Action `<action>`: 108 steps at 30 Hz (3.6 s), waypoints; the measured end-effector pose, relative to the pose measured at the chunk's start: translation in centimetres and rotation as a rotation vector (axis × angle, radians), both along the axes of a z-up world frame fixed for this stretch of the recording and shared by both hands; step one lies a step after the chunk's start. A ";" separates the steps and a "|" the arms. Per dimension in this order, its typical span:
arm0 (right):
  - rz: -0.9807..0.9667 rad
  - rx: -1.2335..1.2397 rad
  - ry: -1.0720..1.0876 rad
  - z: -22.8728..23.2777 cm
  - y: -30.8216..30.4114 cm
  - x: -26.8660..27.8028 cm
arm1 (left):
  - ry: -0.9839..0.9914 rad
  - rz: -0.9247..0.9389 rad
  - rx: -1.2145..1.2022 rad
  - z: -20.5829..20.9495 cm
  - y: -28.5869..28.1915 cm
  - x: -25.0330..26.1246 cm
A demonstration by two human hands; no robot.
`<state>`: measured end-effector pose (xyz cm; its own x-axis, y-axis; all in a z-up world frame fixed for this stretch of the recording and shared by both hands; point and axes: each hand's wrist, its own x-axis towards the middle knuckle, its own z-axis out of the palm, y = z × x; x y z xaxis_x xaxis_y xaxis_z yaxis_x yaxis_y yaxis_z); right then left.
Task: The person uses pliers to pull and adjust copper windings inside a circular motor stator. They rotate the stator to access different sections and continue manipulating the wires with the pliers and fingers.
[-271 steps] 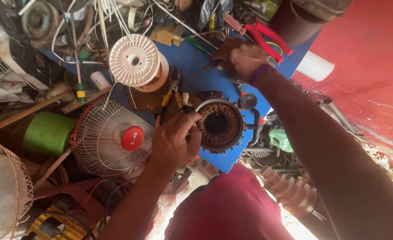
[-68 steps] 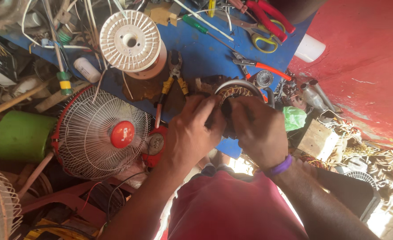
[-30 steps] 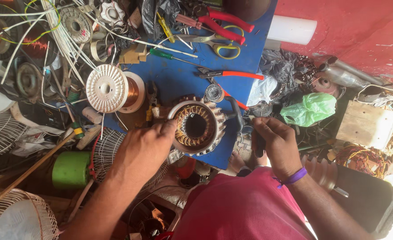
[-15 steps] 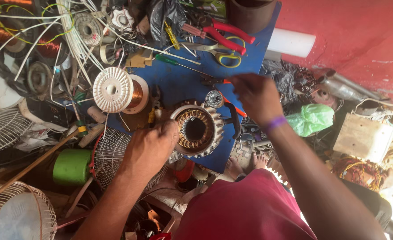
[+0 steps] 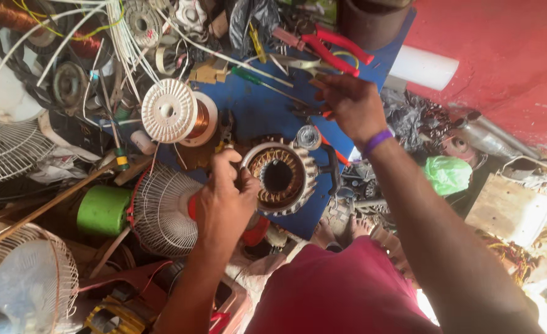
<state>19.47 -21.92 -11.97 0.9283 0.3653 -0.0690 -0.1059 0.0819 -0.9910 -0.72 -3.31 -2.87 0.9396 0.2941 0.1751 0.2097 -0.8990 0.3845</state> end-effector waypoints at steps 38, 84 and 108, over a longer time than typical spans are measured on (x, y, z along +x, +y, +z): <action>-0.173 -0.858 -0.648 11.2 6.2 -16.1 | -0.338 -0.092 -0.473 -2.2 1.4 -1.3; -0.054 -1.010 -0.662 11.1 8.4 -17.7 | -0.390 -0.209 -0.706 -3.6 2.4 -1.4; -0.252 -0.889 -0.506 10.1 8.0 -19.1 | -0.350 -0.248 -0.750 -3.6 2.9 -1.4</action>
